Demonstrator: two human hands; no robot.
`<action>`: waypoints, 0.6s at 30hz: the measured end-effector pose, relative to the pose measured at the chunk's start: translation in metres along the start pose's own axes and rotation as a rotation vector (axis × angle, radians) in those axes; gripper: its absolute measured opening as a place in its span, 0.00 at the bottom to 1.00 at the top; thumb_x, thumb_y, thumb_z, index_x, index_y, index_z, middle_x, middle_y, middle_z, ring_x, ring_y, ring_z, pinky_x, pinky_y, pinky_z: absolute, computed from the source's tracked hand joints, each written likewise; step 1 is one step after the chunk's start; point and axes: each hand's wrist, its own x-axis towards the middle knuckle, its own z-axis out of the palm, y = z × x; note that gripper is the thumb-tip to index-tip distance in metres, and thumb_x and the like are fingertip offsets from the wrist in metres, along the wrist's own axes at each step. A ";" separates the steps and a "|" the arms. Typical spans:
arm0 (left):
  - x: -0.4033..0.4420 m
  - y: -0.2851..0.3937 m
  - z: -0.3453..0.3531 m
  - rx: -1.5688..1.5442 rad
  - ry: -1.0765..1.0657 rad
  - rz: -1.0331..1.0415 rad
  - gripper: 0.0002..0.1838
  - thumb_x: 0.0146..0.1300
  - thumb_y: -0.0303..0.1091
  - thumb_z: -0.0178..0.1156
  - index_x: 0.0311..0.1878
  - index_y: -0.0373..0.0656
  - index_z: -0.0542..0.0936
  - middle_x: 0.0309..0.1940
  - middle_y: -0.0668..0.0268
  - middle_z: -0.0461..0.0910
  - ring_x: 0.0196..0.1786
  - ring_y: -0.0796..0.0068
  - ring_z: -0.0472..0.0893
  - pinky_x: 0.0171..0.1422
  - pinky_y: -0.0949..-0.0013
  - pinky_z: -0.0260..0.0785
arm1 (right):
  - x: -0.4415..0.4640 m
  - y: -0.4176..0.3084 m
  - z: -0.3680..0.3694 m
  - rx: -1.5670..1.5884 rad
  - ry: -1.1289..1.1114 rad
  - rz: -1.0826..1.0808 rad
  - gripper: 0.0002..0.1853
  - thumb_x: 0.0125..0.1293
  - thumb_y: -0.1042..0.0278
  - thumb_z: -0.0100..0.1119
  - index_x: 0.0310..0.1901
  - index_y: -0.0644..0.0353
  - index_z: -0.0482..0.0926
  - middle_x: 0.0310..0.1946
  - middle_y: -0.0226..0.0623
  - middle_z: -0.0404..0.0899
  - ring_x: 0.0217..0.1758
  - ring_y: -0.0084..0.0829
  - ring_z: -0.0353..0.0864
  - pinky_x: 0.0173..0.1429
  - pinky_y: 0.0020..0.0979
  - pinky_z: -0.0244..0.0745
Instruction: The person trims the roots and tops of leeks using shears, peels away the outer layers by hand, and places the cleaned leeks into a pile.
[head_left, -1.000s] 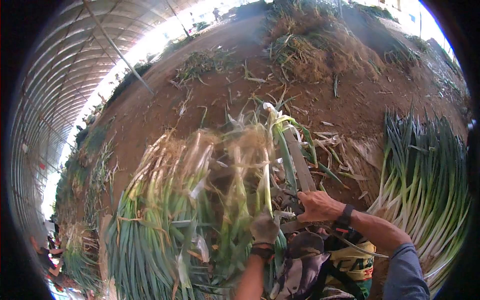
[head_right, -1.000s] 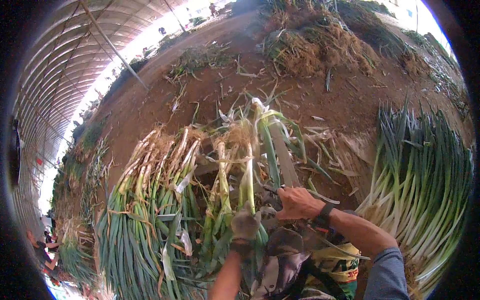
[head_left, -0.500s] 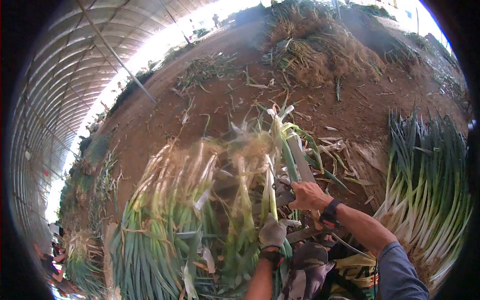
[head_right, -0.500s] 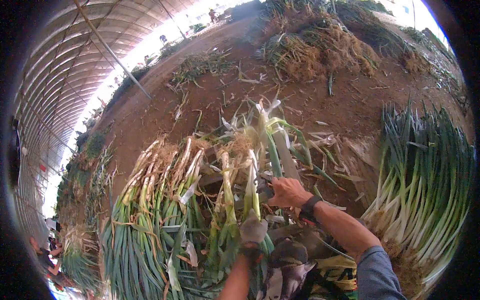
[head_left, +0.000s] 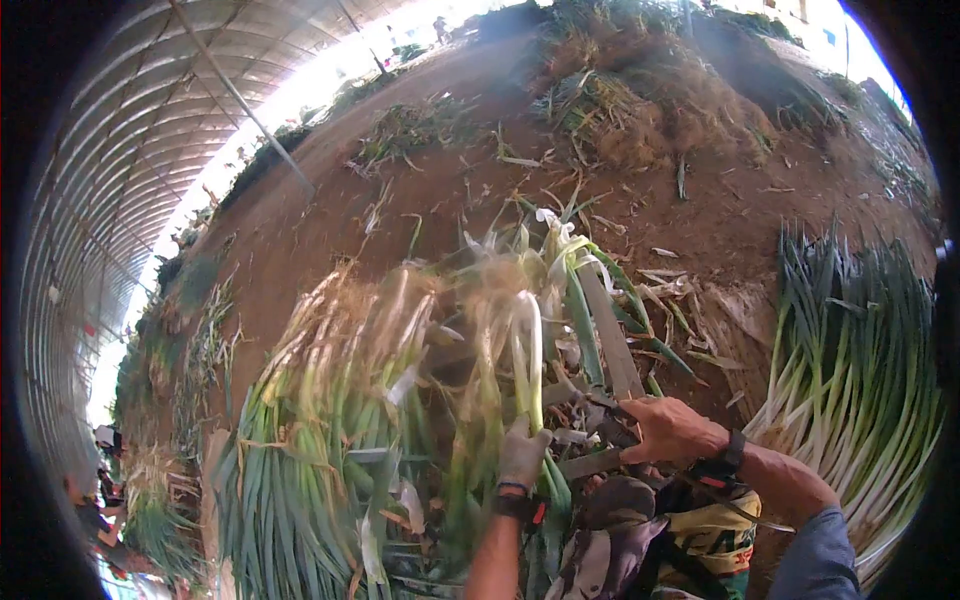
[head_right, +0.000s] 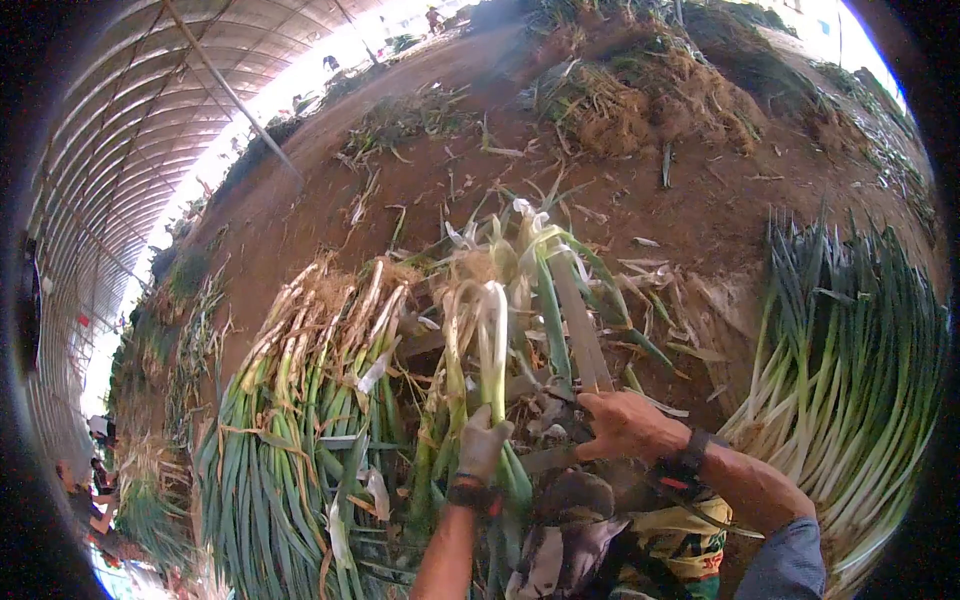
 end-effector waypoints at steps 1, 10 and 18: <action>-0.008 0.001 0.005 0.112 -0.023 -0.008 0.21 0.63 0.41 0.66 0.51 0.34 0.80 0.34 0.43 0.84 0.40 0.45 0.87 0.47 0.50 0.78 | -0.005 -0.005 -0.002 0.005 0.014 0.004 0.41 0.54 0.52 0.76 0.65 0.71 0.75 0.33 0.51 0.86 0.43 0.53 0.88 0.46 0.48 0.81; -0.089 0.011 -0.026 0.677 0.242 0.207 0.23 0.66 0.37 0.67 0.62 0.38 0.81 0.50 0.44 0.85 0.49 0.41 0.85 0.55 0.46 0.78 | 0.002 -0.019 0.008 0.093 -0.118 -0.056 0.34 0.54 0.49 0.76 0.52 0.72 0.80 0.30 0.54 0.83 0.39 0.57 0.86 0.45 0.50 0.80; -0.066 -0.020 -0.062 0.799 0.424 0.145 0.24 0.65 0.38 0.65 0.63 0.40 0.81 0.54 0.46 0.85 0.50 0.43 0.85 0.56 0.44 0.78 | 0.016 -0.066 0.001 0.171 -0.445 -0.156 0.34 0.56 0.51 0.74 0.56 0.70 0.78 0.31 0.55 0.84 0.36 0.56 0.84 0.42 0.50 0.78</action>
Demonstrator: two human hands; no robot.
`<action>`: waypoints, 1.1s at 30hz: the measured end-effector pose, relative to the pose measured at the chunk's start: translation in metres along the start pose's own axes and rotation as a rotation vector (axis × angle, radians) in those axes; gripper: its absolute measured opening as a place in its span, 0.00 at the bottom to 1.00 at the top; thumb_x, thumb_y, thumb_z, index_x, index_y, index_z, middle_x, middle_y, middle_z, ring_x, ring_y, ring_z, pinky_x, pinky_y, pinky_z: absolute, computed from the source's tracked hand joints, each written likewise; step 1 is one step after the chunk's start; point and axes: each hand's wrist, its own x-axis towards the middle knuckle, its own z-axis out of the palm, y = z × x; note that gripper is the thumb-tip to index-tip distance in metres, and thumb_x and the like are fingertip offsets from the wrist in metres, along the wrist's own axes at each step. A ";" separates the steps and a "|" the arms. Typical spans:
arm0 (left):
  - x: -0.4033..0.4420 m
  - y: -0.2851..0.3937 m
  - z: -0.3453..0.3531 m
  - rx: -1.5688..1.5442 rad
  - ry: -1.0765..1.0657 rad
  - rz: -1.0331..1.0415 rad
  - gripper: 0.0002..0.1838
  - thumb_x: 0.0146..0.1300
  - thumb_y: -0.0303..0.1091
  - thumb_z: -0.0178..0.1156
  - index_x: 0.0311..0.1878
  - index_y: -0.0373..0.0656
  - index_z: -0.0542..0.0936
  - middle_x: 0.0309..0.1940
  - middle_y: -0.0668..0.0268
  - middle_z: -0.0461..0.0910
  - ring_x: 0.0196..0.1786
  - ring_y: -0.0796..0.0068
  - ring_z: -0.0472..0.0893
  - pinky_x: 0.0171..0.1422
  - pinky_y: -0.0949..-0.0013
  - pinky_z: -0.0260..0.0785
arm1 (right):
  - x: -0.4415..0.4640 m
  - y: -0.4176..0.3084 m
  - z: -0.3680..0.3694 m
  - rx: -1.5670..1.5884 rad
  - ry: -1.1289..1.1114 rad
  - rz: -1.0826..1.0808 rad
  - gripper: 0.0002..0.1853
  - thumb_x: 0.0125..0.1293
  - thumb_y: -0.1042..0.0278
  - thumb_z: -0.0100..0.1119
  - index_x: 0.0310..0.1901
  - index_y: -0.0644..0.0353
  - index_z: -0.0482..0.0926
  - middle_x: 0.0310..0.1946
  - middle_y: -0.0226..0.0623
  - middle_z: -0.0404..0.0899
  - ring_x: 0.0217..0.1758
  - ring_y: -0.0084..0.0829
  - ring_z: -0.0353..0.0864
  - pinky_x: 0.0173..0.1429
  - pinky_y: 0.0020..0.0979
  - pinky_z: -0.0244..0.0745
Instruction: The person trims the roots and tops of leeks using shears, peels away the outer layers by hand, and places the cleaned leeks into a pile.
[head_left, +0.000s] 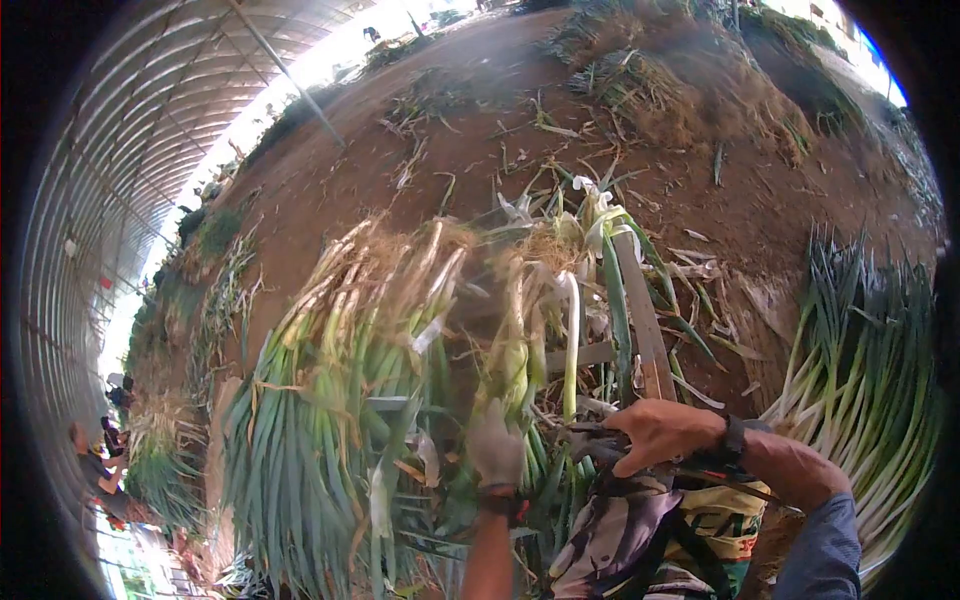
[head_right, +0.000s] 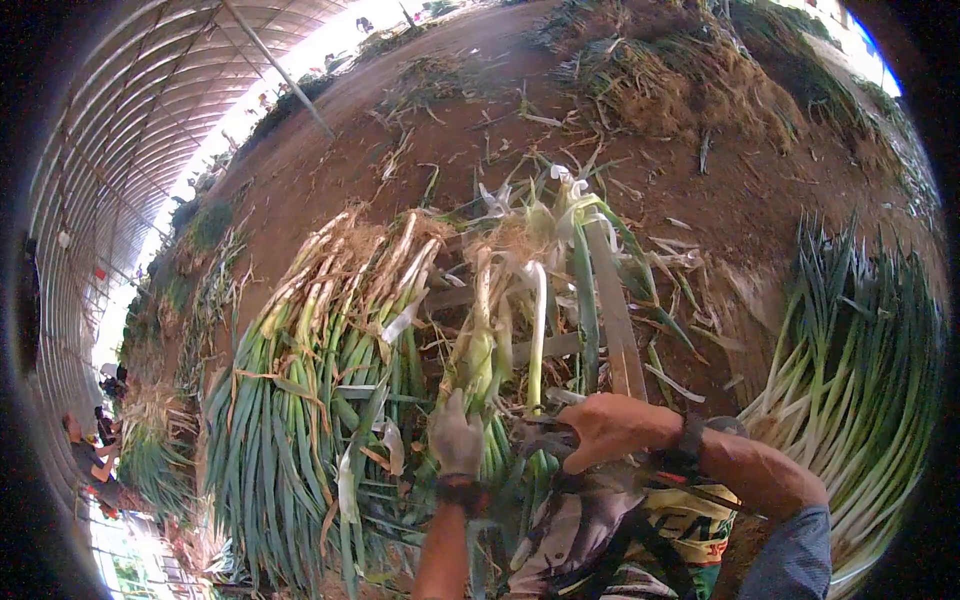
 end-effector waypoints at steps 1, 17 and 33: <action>0.005 -0.003 0.003 0.022 -0.031 0.009 0.24 0.65 0.38 0.65 0.63 0.40 0.81 0.54 0.46 0.85 0.50 0.43 0.86 0.56 0.44 0.78 | 0.004 0.001 0.001 -0.037 -0.017 0.010 0.33 0.56 0.51 0.74 0.55 0.70 0.78 0.31 0.55 0.84 0.36 0.56 0.84 0.42 0.50 0.78; 0.130 -0.017 -0.064 0.102 0.316 0.116 0.15 0.62 0.31 0.64 0.53 0.46 0.84 0.41 0.50 0.85 0.43 0.43 0.85 0.48 0.45 0.79 | 0.069 0.038 0.017 -0.241 0.389 -0.080 0.26 0.53 0.51 0.73 0.36 0.70 0.77 0.29 0.54 0.81 0.32 0.58 0.83 0.39 0.54 0.76; 0.000 -0.007 -0.008 -0.259 -0.426 -0.177 0.24 0.57 0.49 0.74 0.46 0.39 0.83 0.40 0.45 0.86 0.44 0.37 0.86 0.50 0.44 0.77 | 0.136 0.052 -0.011 -0.284 0.524 0.083 0.31 0.52 0.50 0.73 0.45 0.71 0.77 0.37 0.56 0.84 0.42 0.60 0.86 0.47 0.54 0.80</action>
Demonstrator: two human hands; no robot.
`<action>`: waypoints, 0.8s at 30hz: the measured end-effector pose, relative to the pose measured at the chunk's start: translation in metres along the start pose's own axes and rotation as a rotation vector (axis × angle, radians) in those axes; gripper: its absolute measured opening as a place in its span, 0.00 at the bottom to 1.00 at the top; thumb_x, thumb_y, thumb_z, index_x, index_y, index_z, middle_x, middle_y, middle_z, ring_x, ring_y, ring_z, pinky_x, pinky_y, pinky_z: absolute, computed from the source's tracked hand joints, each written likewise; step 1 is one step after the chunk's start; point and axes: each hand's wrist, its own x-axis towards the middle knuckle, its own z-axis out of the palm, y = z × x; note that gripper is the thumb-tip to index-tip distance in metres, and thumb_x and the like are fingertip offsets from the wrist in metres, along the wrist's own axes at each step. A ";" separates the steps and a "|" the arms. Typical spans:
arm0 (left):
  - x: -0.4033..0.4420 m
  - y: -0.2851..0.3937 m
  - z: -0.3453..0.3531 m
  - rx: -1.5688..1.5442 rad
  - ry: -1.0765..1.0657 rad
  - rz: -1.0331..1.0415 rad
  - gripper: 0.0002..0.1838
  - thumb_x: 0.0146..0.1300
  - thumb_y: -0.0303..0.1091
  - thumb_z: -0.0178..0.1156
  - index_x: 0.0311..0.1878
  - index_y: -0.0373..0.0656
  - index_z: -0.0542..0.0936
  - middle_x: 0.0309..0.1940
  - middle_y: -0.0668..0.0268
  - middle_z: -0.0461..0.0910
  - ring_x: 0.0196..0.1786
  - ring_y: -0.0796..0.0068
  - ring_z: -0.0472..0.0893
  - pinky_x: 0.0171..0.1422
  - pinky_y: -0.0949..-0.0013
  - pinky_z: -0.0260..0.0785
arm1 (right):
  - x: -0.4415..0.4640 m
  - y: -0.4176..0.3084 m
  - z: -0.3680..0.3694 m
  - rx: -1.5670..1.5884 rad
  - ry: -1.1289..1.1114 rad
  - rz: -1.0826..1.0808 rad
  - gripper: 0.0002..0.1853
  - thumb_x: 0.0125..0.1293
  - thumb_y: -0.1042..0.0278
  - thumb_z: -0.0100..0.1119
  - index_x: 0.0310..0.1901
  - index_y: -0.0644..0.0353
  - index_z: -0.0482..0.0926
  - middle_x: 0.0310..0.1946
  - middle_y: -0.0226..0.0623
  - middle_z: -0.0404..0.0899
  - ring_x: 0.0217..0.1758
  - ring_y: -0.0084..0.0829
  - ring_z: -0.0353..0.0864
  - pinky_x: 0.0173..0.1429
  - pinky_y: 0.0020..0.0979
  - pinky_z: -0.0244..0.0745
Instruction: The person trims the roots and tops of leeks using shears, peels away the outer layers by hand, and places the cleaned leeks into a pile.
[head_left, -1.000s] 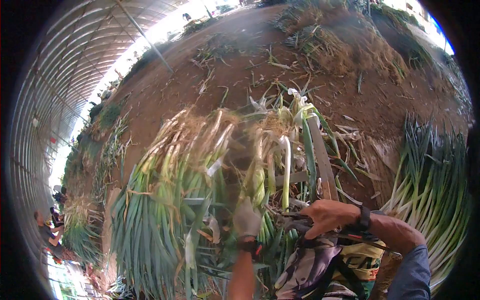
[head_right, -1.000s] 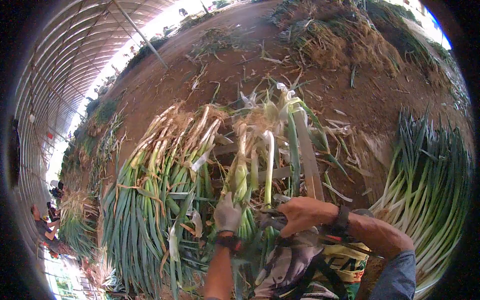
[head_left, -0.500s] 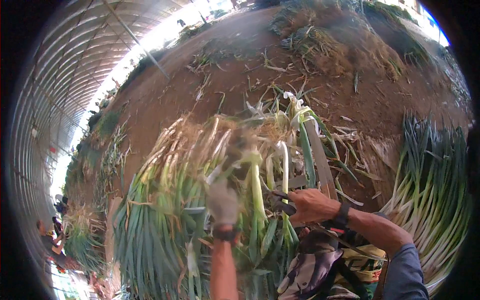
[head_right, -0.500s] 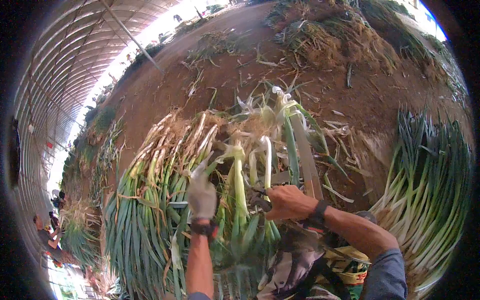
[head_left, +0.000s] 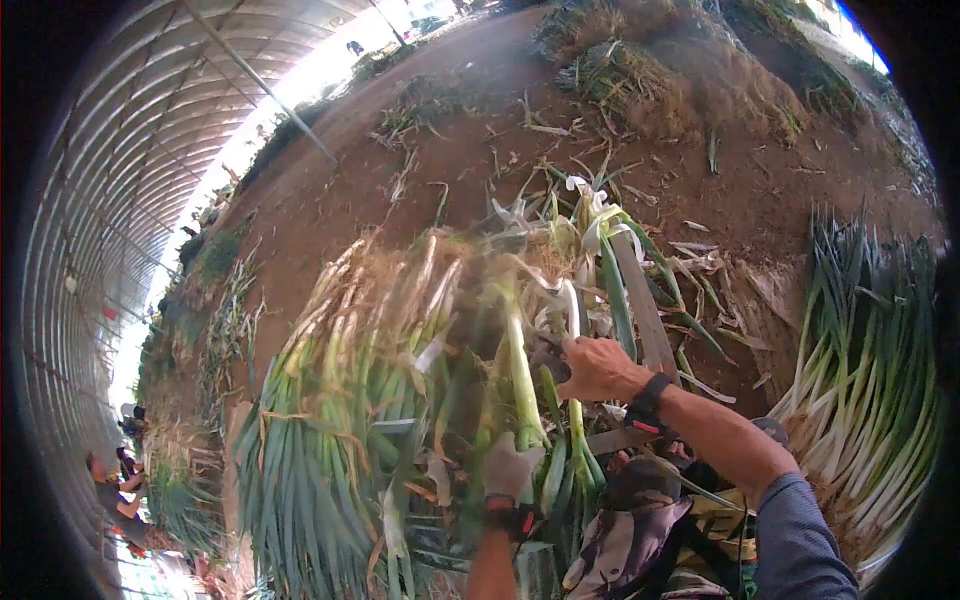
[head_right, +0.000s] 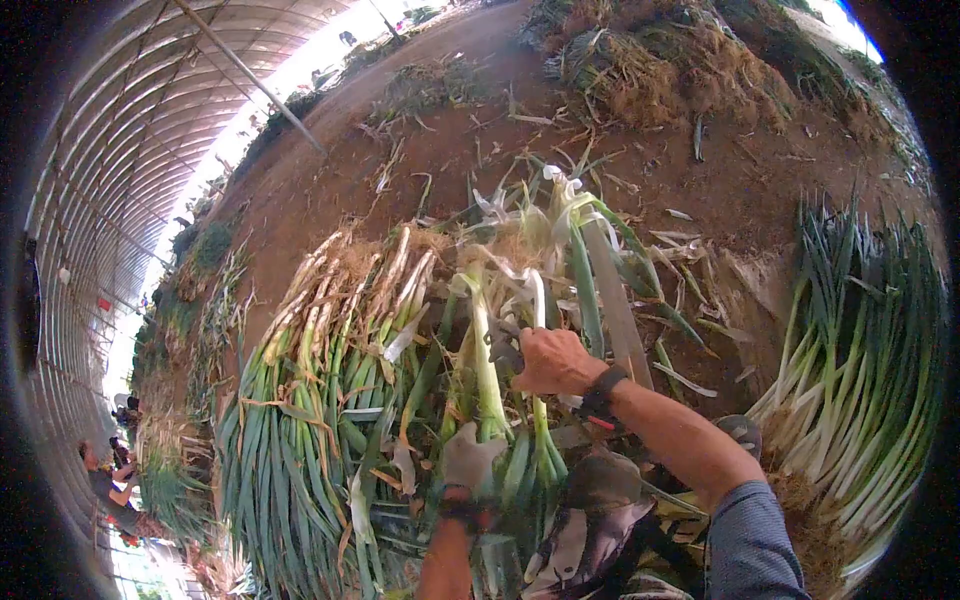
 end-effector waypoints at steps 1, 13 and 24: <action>0.005 0.008 -0.007 -0.041 -0.055 -0.011 0.25 0.55 0.48 0.75 0.46 0.37 0.83 0.40 0.44 0.87 0.45 0.37 0.86 0.51 0.44 0.77 | -0.003 0.002 -0.003 0.028 0.012 0.002 0.31 0.52 0.50 0.73 0.45 0.71 0.78 0.37 0.56 0.85 0.42 0.60 0.86 0.46 0.54 0.80; 0.008 0.032 0.017 -0.085 0.065 -0.013 0.23 0.54 0.48 0.74 0.45 0.38 0.85 0.39 0.44 0.87 0.45 0.41 0.87 0.50 0.46 0.79 | -0.135 -0.031 -0.092 0.344 -0.511 0.116 0.34 0.56 0.49 0.75 0.57 0.69 0.82 0.28 0.51 0.84 0.32 0.42 0.85 0.41 0.42 0.79; 0.017 0.035 -0.013 0.079 0.070 0.094 0.16 0.63 0.43 0.64 0.41 0.38 0.84 0.37 0.41 0.85 0.43 0.36 0.84 0.49 0.44 0.76 | -0.117 -0.014 -0.059 0.068 -0.544 -0.125 0.30 0.56 0.46 0.72 0.41 0.71 0.80 0.27 0.54 0.83 0.33 0.53 0.85 0.40 0.49 0.77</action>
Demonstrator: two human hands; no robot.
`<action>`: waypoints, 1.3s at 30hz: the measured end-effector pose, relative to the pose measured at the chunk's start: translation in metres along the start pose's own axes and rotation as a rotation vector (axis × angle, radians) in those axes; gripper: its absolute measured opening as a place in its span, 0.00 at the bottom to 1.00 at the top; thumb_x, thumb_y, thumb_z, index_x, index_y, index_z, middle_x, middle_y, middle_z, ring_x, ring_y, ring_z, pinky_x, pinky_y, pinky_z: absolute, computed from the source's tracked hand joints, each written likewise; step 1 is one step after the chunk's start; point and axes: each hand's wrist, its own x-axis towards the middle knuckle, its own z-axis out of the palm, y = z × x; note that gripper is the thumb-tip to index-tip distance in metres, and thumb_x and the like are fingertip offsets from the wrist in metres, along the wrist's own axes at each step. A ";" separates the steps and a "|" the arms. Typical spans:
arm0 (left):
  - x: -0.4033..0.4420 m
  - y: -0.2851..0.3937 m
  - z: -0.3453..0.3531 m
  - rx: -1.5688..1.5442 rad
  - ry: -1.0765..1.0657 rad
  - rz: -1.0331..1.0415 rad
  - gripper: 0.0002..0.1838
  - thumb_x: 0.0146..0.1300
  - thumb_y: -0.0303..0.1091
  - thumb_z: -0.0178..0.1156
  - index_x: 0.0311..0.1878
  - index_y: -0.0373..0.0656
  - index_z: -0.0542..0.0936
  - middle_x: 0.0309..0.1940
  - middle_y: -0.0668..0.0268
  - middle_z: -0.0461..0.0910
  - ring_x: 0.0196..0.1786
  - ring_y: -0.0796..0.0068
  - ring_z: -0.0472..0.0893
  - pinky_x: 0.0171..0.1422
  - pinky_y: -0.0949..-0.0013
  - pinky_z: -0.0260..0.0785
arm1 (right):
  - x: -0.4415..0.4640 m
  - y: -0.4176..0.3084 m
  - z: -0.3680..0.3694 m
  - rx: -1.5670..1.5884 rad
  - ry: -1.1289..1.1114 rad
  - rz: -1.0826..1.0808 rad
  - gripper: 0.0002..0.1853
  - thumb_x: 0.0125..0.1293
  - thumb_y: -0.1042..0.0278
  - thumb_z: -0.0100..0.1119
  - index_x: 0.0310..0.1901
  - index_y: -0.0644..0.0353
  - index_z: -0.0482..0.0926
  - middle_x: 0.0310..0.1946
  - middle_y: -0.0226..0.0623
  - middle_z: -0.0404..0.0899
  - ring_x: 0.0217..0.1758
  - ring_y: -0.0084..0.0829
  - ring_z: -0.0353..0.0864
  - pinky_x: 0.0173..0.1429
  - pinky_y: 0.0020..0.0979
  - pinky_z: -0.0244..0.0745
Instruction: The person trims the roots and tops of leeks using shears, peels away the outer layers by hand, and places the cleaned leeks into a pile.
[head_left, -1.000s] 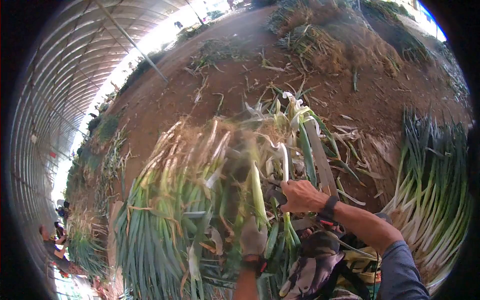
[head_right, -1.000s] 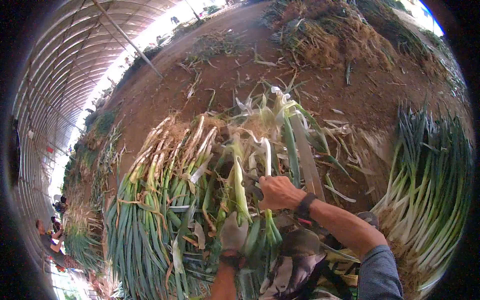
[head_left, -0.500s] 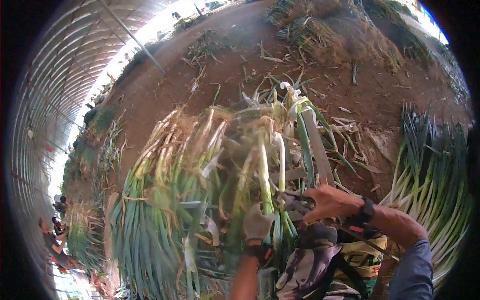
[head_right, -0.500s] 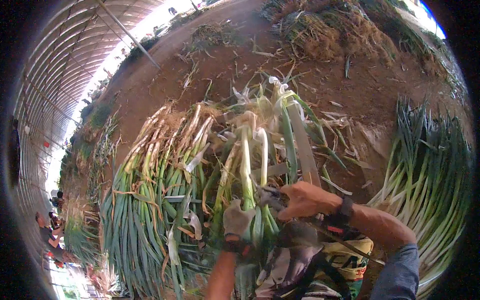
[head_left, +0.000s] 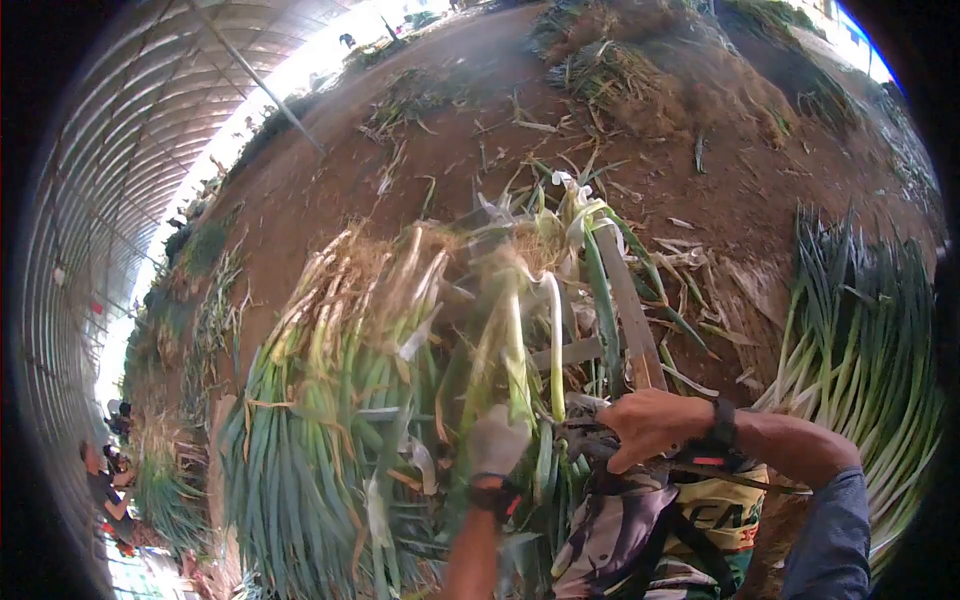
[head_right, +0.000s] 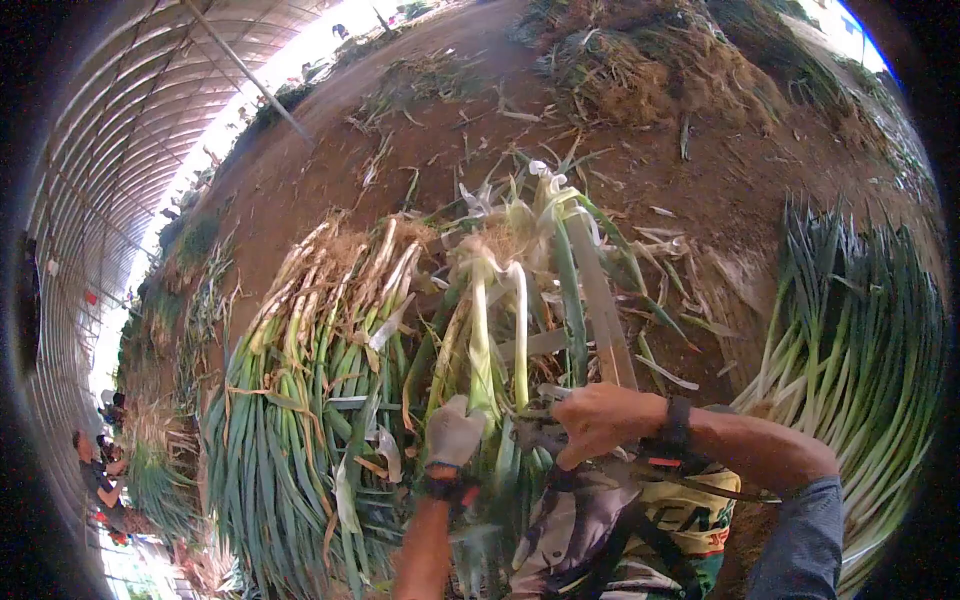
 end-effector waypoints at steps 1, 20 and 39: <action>0.008 -0.003 -0.005 0.010 -0.001 0.027 0.16 0.63 0.43 0.64 0.41 0.38 0.84 0.37 0.42 0.85 0.43 0.35 0.84 0.49 0.44 0.76 | 0.006 0.004 0.006 0.021 0.038 0.016 0.28 0.54 0.47 0.72 0.39 0.70 0.80 0.26 0.53 0.82 0.33 0.54 0.84 0.39 0.50 0.77; 0.030 -0.009 -0.010 0.062 0.177 0.319 0.18 0.63 0.39 0.70 0.52 0.41 0.81 0.41 0.53 0.86 0.45 0.47 0.86 0.52 0.51 0.80 | 0.096 0.038 0.011 -0.124 0.592 -0.028 0.24 0.51 0.56 0.72 0.37 0.72 0.77 0.31 0.55 0.83 0.35 0.58 0.85 0.39 0.53 0.80; 0.017 -0.012 0.078 -0.297 0.003 0.064 0.20 0.62 0.44 0.70 0.41 0.36 0.77 0.36 0.41 0.83 0.44 0.34 0.84 0.48 0.41 0.76 | 0.022 0.026 0.001 0.024 0.356 0.042 0.30 0.52 0.49 0.75 0.42 0.70 0.77 0.30 0.57 0.82 0.37 0.62 0.84 0.44 0.54 0.79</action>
